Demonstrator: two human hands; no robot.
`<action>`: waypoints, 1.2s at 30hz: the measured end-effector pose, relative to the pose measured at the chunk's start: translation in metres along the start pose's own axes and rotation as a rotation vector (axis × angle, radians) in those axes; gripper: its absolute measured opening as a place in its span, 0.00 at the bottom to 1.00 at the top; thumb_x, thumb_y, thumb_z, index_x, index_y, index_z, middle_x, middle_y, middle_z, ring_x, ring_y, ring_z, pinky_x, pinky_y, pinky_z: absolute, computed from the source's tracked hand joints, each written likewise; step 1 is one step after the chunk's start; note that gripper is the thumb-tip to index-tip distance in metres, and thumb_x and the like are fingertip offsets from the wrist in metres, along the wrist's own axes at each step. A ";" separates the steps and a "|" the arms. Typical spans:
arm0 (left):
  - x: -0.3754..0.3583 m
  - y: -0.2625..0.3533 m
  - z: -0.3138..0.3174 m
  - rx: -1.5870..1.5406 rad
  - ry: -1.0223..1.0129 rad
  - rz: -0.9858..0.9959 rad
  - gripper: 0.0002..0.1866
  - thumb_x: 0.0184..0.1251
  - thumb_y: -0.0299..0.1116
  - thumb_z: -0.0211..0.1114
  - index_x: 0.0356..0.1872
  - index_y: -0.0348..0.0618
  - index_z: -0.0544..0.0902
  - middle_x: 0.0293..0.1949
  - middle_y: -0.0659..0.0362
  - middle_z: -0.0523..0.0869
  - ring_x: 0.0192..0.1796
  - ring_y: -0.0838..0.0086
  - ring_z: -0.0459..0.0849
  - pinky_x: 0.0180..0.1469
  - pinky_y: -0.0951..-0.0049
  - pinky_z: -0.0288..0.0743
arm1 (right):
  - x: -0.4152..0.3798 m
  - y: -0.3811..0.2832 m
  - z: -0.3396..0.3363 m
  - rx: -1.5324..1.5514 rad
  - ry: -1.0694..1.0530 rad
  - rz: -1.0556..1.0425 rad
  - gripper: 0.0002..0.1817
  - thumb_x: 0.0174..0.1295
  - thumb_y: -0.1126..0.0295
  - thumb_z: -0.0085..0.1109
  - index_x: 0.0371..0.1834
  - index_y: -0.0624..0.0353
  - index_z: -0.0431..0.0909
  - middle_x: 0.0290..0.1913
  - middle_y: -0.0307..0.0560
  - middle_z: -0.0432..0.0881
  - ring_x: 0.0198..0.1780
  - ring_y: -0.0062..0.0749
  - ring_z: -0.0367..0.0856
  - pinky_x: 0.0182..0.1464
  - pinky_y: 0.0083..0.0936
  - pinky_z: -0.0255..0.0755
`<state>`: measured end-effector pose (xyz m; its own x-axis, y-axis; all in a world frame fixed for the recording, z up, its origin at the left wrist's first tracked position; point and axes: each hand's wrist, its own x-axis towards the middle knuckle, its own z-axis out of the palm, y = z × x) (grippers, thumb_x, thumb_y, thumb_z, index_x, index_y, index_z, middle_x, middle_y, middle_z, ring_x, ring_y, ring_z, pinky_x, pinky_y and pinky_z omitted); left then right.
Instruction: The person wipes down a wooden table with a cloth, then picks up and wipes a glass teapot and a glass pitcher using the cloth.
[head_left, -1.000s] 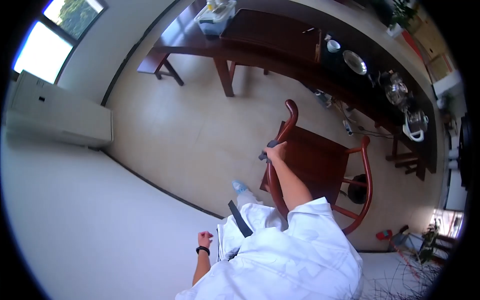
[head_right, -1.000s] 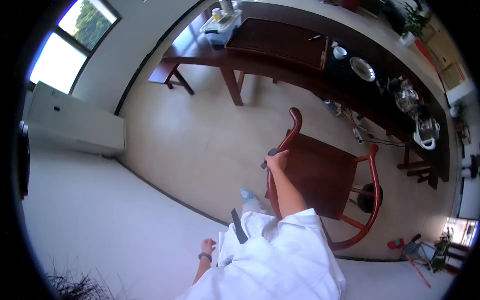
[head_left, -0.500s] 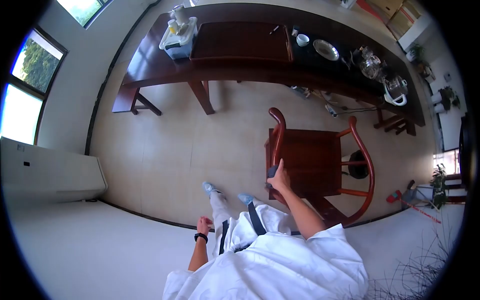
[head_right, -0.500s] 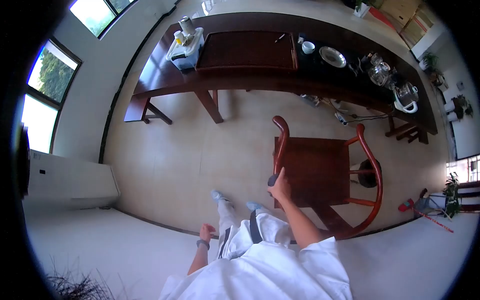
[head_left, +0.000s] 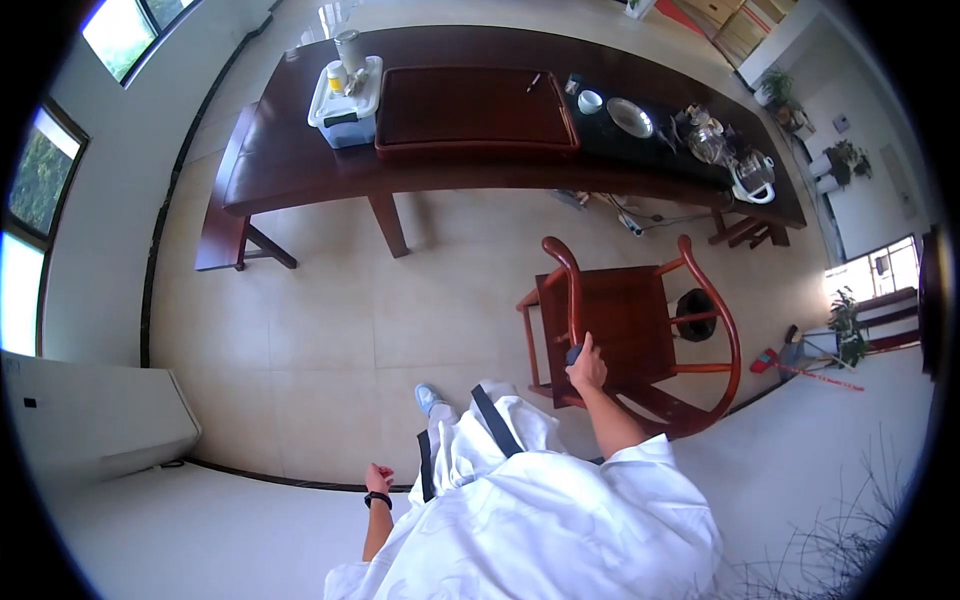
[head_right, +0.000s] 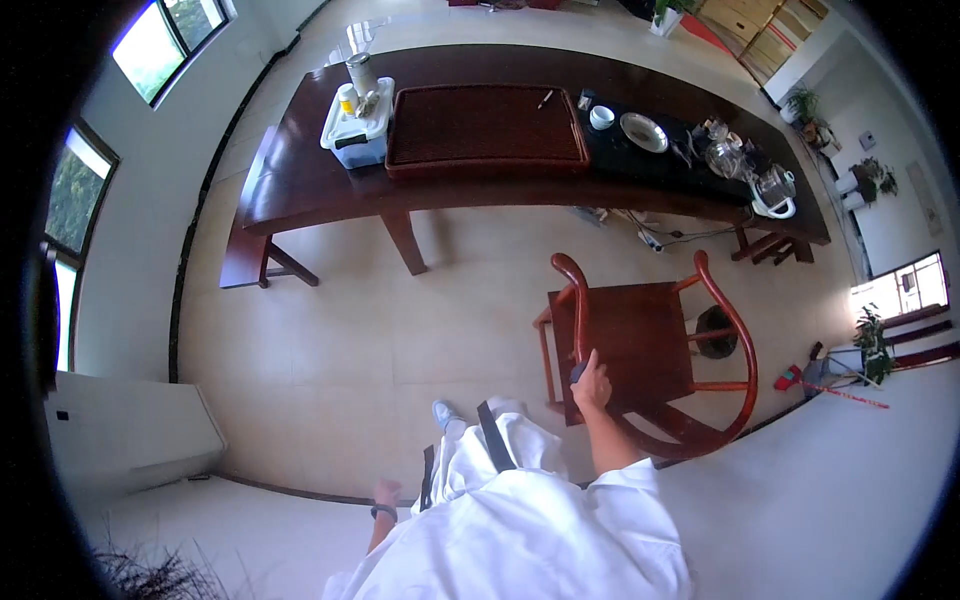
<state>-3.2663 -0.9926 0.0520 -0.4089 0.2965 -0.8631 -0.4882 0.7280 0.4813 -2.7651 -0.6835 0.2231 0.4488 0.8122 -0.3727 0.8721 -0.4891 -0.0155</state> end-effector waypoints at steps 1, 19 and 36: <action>0.001 0.007 -0.001 0.000 0.029 0.001 0.13 0.66 0.46 0.48 0.28 0.51 0.72 0.28 0.59 0.83 0.34 0.68 0.83 0.36 0.62 0.69 | 0.002 -0.002 0.001 0.001 -0.004 0.007 0.59 0.46 0.64 0.79 0.80 0.41 0.48 0.61 0.57 0.75 0.57 0.55 0.82 0.57 0.47 0.79; -0.011 0.173 0.173 0.704 -0.237 0.235 0.20 0.72 0.47 0.45 0.35 0.42 0.79 0.33 0.54 0.87 0.38 0.66 0.86 0.38 0.62 0.79 | 0.165 -0.058 0.005 0.195 0.067 0.262 0.40 0.63 0.69 0.61 0.79 0.56 0.53 0.52 0.60 0.78 0.50 0.51 0.84 0.50 0.43 0.82; -0.061 0.294 0.309 0.818 -0.234 0.112 0.27 0.73 0.51 0.45 0.35 0.37 0.84 0.34 0.54 0.88 0.40 0.68 0.87 0.44 0.66 0.78 | 0.342 -0.099 0.014 0.019 0.223 -0.169 0.37 0.57 0.68 0.64 0.74 0.47 0.65 0.52 0.48 0.76 0.51 0.43 0.78 0.48 0.40 0.77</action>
<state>-3.1466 -0.6053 0.1987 -0.2083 0.4477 -0.8696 0.2920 0.8770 0.3816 -2.7006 -0.3619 0.0847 0.3314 0.9314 -0.1504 0.9352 -0.3453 -0.0782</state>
